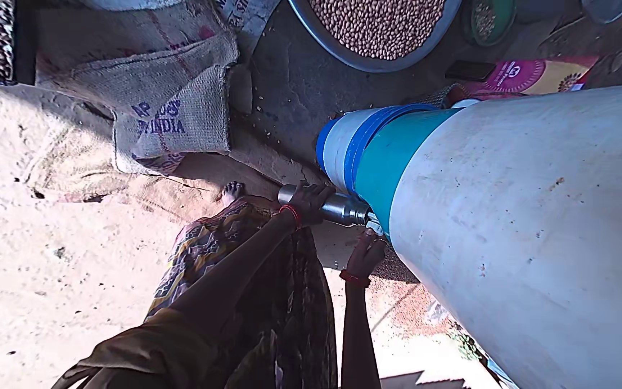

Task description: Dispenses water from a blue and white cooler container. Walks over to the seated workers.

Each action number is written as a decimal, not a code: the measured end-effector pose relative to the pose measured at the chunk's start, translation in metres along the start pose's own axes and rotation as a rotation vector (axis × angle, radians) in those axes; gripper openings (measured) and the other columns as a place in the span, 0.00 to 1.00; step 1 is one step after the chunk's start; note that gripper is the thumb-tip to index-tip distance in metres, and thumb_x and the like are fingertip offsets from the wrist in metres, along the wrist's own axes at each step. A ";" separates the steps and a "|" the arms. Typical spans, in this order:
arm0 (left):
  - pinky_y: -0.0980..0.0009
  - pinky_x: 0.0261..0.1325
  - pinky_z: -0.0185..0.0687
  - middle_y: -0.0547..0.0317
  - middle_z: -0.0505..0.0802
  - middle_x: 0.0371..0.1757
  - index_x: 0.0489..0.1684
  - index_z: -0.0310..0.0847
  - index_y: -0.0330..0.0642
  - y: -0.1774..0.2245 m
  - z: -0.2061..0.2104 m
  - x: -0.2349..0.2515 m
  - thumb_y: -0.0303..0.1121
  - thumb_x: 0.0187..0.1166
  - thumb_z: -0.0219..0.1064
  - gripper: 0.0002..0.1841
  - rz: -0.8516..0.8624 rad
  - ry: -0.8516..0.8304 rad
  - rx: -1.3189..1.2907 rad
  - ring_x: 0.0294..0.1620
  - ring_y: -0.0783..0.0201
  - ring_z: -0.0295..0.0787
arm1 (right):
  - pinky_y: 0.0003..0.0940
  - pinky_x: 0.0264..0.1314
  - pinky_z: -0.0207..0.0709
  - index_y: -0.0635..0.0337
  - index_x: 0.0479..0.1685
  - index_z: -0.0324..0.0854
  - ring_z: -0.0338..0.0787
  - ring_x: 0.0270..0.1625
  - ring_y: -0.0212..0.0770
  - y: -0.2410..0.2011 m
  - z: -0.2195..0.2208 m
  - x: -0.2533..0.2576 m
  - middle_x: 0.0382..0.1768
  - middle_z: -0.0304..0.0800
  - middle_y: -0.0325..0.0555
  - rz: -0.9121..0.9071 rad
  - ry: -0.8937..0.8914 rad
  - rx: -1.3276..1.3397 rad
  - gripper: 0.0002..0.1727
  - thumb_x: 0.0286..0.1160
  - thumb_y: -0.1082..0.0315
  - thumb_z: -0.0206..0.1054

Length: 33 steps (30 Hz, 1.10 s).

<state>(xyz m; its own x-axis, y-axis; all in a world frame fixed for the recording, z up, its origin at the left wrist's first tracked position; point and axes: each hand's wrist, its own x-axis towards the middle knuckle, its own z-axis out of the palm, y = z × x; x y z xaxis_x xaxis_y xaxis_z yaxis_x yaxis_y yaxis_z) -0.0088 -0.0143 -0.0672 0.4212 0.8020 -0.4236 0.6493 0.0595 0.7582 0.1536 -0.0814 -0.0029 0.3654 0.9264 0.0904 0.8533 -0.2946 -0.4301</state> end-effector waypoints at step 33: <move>0.44 0.86 0.50 0.47 0.76 0.84 0.86 0.64 0.40 0.054 -0.062 0.001 0.36 0.78 0.72 0.35 -0.260 -0.452 0.054 0.85 0.47 0.68 | 0.42 0.54 0.81 0.80 0.38 0.86 0.90 0.40 0.48 -0.029 -0.020 0.014 0.32 0.89 0.61 0.063 -0.053 -0.010 0.21 0.79 0.65 0.57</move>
<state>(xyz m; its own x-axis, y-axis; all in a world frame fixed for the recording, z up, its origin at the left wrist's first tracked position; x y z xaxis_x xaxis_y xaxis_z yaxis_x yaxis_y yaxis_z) -0.0127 0.0264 0.0044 0.4655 0.4275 -0.7750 0.7954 0.1819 0.5781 0.1410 -0.0645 0.0291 0.3983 0.9171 0.0157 0.8332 -0.3546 -0.4243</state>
